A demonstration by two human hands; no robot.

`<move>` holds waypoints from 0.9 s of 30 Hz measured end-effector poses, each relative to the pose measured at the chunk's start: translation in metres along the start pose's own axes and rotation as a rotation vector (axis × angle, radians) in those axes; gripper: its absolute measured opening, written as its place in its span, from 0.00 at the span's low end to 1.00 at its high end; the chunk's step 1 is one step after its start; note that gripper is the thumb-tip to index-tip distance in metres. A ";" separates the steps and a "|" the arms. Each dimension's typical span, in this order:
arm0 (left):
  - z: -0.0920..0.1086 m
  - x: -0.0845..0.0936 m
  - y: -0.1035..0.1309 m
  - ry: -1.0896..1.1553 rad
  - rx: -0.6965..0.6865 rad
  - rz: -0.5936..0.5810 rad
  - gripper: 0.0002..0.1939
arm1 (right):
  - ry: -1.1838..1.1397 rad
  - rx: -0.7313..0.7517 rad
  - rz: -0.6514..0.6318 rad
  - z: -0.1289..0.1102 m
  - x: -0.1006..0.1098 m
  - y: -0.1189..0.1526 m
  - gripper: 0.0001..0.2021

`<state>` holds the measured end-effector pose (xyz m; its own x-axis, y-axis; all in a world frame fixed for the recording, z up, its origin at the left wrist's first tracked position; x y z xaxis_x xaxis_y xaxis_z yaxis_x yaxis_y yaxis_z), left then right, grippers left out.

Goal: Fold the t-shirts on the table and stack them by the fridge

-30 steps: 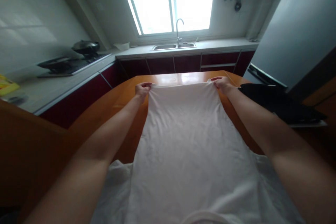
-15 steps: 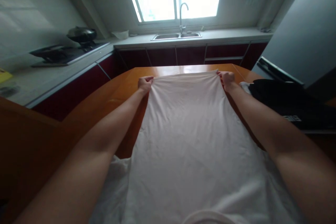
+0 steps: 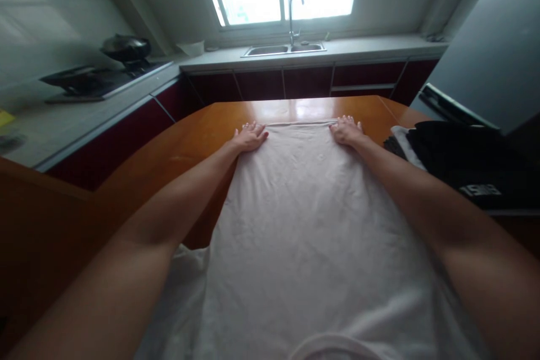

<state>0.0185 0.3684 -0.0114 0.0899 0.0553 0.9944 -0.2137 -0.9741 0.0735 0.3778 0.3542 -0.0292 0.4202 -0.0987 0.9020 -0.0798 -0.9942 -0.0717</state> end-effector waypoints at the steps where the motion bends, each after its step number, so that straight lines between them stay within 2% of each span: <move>1: -0.002 -0.002 -0.001 -0.004 -0.003 -0.028 0.38 | 0.006 -0.020 -0.028 0.002 -0.002 -0.002 0.35; 5: -0.008 -0.001 -0.007 0.037 -0.036 -0.014 0.39 | -0.002 -0.031 -0.077 0.008 0.003 -0.007 0.39; 8: -0.004 0.010 -0.001 0.079 -0.026 0.078 0.38 | -0.083 0.002 0.074 0.000 0.019 0.000 0.36; 11: 0.012 0.026 0.030 0.063 -0.114 0.198 0.36 | -0.157 0.044 0.222 -0.019 0.039 0.026 0.32; 13: 0.025 0.037 0.068 0.034 -0.182 0.246 0.34 | -0.201 0.102 0.246 -0.035 0.052 0.057 0.30; 15: 0.035 0.044 0.118 0.018 -0.224 0.253 0.32 | -0.239 0.182 0.232 -0.050 0.065 0.099 0.28; 19: 0.052 0.041 0.239 0.077 -0.267 0.248 0.31 | -0.243 0.386 0.102 -0.062 0.087 0.212 0.25; 21: 0.060 0.029 0.298 0.092 -0.254 0.263 0.29 | -0.220 0.473 0.066 -0.054 0.093 0.272 0.24; 23: 0.069 0.013 0.349 0.088 -0.252 0.308 0.26 | -0.206 0.514 0.088 -0.037 0.092 0.326 0.22; 25: 0.075 -0.003 0.386 0.058 -0.290 0.336 0.24 | -0.166 0.537 0.100 -0.014 0.083 0.371 0.22; 27: 0.074 -0.016 0.410 0.013 -0.297 0.350 0.25 | -0.097 0.527 0.111 0.012 0.071 0.404 0.23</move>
<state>0.0019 -0.0478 -0.0030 -0.0493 -0.2615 0.9639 -0.4986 -0.8298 -0.2506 0.3859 -0.0552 0.0008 0.5186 -0.1829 0.8352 0.3249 -0.8614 -0.3904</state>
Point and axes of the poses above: each hand's wrist, its own y-axis away from the middle knuckle, its own x-axis out of the back of the hand, z = x × y, the point moved 3 cm from there along -y, towards the middle knuckle, and after that the axes turned 10 degrees about -y, right-handed, at the moved point
